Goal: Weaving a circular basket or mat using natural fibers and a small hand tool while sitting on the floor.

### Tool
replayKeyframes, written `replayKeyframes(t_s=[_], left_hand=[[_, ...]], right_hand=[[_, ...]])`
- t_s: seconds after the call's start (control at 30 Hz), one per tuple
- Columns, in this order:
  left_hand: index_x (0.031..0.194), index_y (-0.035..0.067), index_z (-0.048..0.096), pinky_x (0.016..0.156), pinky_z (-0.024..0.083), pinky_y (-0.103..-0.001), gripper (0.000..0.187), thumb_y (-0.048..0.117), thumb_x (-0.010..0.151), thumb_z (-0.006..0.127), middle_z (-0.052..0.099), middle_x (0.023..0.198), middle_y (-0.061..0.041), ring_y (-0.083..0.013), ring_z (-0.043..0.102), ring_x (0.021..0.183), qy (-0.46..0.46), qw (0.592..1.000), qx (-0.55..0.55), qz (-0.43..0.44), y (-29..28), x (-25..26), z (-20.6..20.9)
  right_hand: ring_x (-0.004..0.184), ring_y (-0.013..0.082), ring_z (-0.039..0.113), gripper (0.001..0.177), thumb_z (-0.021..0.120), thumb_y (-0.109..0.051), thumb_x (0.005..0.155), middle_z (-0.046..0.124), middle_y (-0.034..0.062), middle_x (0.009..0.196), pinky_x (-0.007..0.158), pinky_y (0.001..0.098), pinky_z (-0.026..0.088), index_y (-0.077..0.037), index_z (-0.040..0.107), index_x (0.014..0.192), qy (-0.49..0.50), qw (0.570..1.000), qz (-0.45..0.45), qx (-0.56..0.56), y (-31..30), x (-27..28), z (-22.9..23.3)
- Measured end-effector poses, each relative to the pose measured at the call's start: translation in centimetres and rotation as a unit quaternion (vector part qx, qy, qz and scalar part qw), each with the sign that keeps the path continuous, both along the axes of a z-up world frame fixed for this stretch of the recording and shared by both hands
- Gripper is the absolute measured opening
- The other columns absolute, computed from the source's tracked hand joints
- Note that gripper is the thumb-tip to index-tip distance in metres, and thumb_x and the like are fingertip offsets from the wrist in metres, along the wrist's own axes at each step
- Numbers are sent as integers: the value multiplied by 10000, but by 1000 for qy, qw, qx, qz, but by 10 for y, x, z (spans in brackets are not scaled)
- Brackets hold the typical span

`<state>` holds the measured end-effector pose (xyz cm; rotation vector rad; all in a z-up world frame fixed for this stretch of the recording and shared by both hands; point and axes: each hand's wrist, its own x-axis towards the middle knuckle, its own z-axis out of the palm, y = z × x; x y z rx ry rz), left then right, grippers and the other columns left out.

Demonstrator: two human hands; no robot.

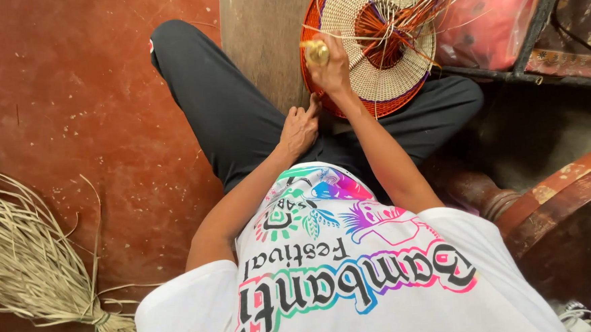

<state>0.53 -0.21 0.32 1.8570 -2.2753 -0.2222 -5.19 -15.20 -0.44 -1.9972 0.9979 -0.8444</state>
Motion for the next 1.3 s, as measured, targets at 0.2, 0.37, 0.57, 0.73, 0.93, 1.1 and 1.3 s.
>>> replayKeyframes(t_s=[0.2, 0.37, 0.57, 0.73, 0.93, 1.1, 1.3], left_hand=[[1147, -34, 529, 640, 354, -289, 397, 101, 776, 487, 342, 1311, -198, -209, 437, 599, -40, 999, -19, 21, 6, -1, 7], [908, 40, 652, 620, 328, -383, 286, 165, 683, 526, 443, 1238, -158, -268, 464, 564, 19, 999, -38, 21, 9, -2, -28], [966, 60, 645, 623, 352, -385, 389, 214, 610, 604, 434, 1252, -151, -256, 495, 564, 4, 1000, -6, -4, 5, -2, -34], [932, 69, 634, 614, 345, -363, 256, 130, 705, 531, 511, 1083, -142, -243, 502, 588, -5, 997, -70, -38, -14, 13, -31], [676, 123, 605, 611, 339, -325, 69, 141, 713, 549, 513, 744, -67, -219, 459, 685, 14, 982, -156, -110, -47, 30, -43], [576, 82, 603, 706, 345, -353, 117, 107, 676, 548, 547, 566, -103, -276, 459, 785, 12, 976, -165, -142, -38, 24, -24], [632, 49, 585, 625, 344, -385, 81, 54, 672, 515, 485, 671, -132, -293, 441, 687, 22, 969, -199, -146, -36, -18, -27]], right_hand=[[692, 214, 627, 478, 799, 8, 546, 633, 88, 791, 797, 333, 525, -52, 547, 948, 17, 998, -48, -33, -6, 5, 23], [705, 297, 524, 388, 708, -93, 641, 444, 71, 803, 644, 379, 446, -99, 558, 999, 6, 999, 40, 23, 40, -30, 22], [623, 250, 468, 148, 628, 4, 730, 467, 83, 736, 582, 342, 437, -27, 521, 826, 33, 983, 6, -183, -21, 5, -18], [761, 342, 534, 452, 680, 66, 537, 460, 112, 817, 702, 425, 444, -67, 514, 936, -21, 998, -44, -30, -32, 11, -3], [714, 304, 539, 305, 653, 40, 626, 475, 107, 771, 662, 367, 443, -46, 543, 897, -49, 998, 11, -26, -7, 2, 25], [741, 341, 558, 288, 628, 39, 654, 518, 131, 785, 674, 374, 456, -34, 550, 921, -20, 1000, 6, -7, 35, -30, 24], [834, 355, 584, 483, 786, 21, 525, 553, 158, 897, 766, 393, 463, -21, 571, 956, -3, 997, -64, 42, 38, -66, 7]])
